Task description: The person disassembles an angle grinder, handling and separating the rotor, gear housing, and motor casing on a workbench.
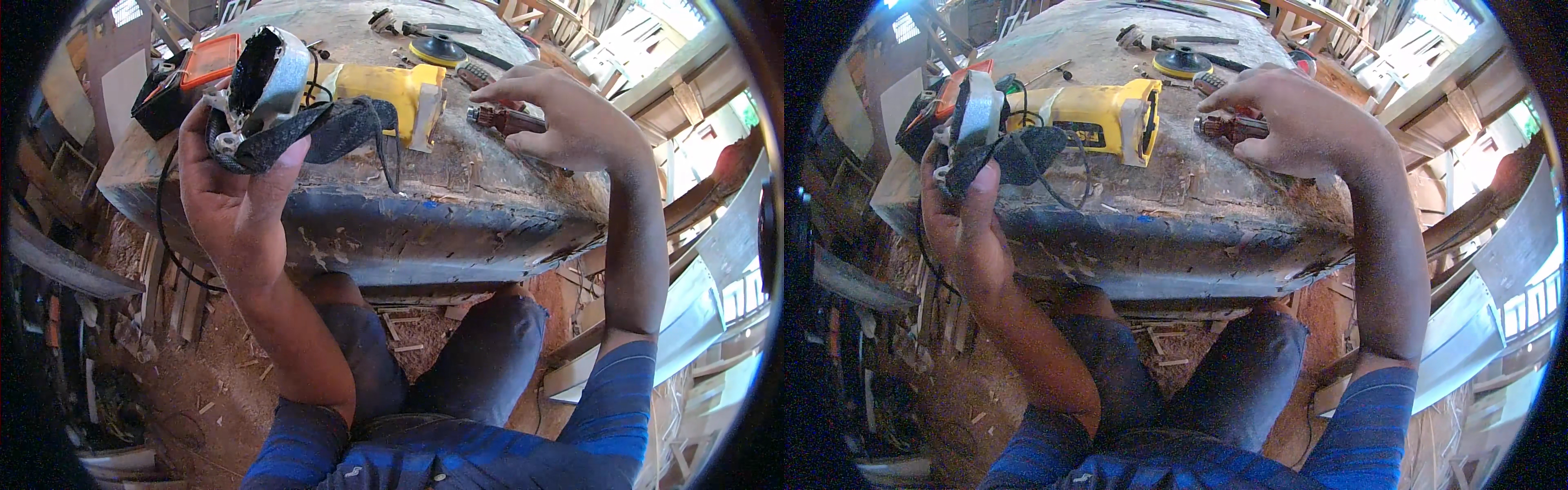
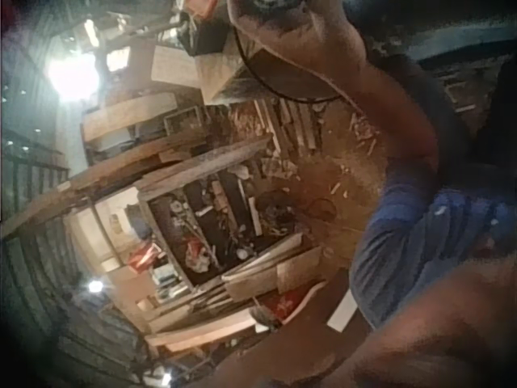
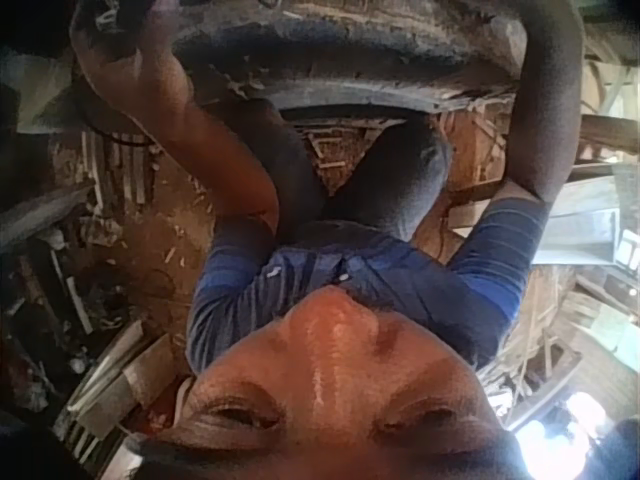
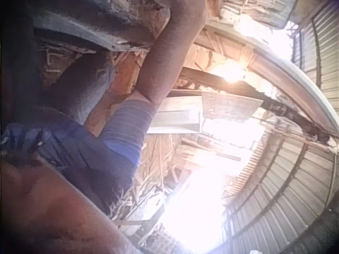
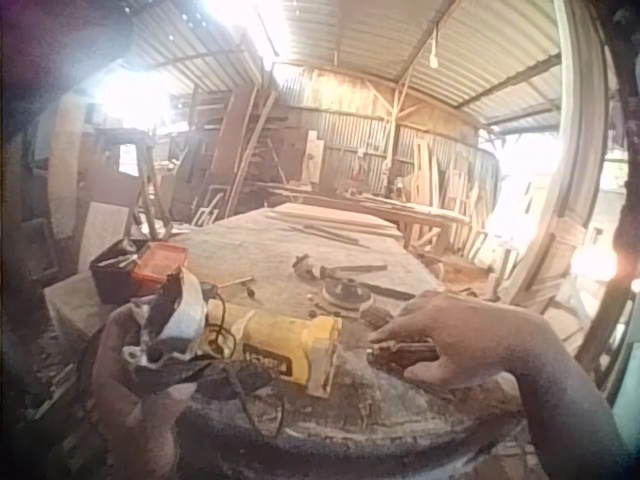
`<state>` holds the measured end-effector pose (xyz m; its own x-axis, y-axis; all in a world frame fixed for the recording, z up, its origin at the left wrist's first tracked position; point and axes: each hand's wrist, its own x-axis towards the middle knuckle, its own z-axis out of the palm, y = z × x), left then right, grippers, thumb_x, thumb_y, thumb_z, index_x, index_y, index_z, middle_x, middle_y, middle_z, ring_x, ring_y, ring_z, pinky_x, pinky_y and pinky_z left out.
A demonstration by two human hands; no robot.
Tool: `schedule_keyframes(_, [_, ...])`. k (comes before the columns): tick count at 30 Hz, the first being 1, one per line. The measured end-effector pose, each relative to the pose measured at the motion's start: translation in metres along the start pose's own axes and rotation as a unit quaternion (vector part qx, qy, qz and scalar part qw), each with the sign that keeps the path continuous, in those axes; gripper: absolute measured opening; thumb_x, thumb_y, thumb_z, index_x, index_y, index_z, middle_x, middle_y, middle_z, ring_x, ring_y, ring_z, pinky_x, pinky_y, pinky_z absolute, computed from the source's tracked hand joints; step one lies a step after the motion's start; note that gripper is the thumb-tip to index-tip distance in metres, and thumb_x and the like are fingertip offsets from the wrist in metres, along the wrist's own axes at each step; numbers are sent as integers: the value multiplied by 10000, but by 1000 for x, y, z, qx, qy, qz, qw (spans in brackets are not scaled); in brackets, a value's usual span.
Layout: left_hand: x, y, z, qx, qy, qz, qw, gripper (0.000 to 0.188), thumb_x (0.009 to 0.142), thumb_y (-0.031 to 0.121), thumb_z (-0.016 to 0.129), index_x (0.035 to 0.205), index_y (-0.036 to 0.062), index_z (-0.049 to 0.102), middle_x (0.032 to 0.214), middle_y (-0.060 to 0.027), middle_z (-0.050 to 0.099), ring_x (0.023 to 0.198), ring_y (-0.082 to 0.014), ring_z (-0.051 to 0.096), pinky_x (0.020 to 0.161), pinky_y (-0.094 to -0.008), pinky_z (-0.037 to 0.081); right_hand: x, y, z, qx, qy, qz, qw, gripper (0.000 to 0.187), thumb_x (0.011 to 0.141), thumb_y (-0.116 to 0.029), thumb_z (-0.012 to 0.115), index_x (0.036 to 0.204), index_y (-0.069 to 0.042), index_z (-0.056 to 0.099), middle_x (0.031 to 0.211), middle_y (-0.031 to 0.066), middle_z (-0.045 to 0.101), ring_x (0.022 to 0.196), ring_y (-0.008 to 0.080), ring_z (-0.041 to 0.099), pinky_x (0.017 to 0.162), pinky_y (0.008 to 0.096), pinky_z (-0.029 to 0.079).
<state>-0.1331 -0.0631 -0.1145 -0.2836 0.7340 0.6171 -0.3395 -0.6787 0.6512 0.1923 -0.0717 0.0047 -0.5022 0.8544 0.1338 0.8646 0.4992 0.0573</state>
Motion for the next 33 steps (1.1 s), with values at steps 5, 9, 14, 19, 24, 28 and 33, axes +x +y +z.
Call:
schedule_keyframes(5, [1, 1, 0, -10, 3, 0, 1000, 751, 799, -66, 887, 1460, -32, 531, 1345, -126, 678, 1210, -203, 690, 1072, -362, 566, 1, -2, 3, -16, -3, -5, 1000, 550, 859, -142, 810, 1403, -125, 726, 1334, 141, 688, 1285, 313, 617, 1164, 439, 465])
schedule_keyframes(9, [1, -1, -1, -4, -3, 7, 1000, 743, 802, -71, 881, 1457, -30, 533, 1339, -126, 677, 1208, -203, 689, 1074, -361, 567, 4, -3, 0, -5, -21, 24, 999, 526, 870, -153, 840, 1388, -153, 751, 1278, 114, 697, 1215, 290, 631, 1112, 433, 491])
schedule_keyframes(14, [1, -1, -1, -9, -3, 3, 1000, 738, 804, -72, 878, 1455, -31, 532, 1336, -126, 675, 1201, -204, 690, 1074, -366, 569, 3, -8, 2, -19, -10, 28, 999, 542, 863, -154, 858, 1394, -157, 749, 1193, 84, 699, 1127, 272, 647, 1053, 419, 512])
schedule_keyframes(19, [0, 0, -1, 4, 1, 4, 1000, 737, 807, -73, 876, 1455, -32, 528, 1339, -129, 673, 1199, -206, 692, 1071, -367, 571, 4, -17, -5, 80, 1, 48, 996, 355, 870, -5, 787, 1195, -143, 835, 1131, 79, 660, 1072, 228, 644, 915, 364, 548])
schedule_keyframes(24, [1, -1, 0, -28, 5, 4, 1000, 735, 806, -68, 883, 1451, -35, 532, 1335, -138, 680, 1202, -210, 691, 1073, -371, 567, 7, 0, -7, 49, 98, -9, 994, 228, 847, 84, 721, 1002, -63, 803, 1116, 76, 646, 1035, 222, 630, 874, 367, 533])
schedule_keyframes(28, [2, -1, 2, -5, -6, 15, 1000, 733, 807, -65, 886, 1449, -41, 532, 1333, -140, 684, 1204, -211, 692, 1074, -373, 566, 5, 6, -6, 42, 79, -2, 996, 146, 891, 40, 714, 1007, -19, 780, 1115, 97, 667, 1052, 226, 638, 922, 376, 526])
schedule_keyframes(33, [1, 3, 3, -17, -2, 2, 1000, 745, 802, -60, 894, 1453, -45, 531, 1340, -144, 686, 1215, -215, 693, 1089, -379, 562, 6, -3, -14, 21, 47, 12, 999, 275, 937, -200, 785, 1171, -56, 770, 1187, 116, 691, 1138, 253, 642, 1003, 399, 510])
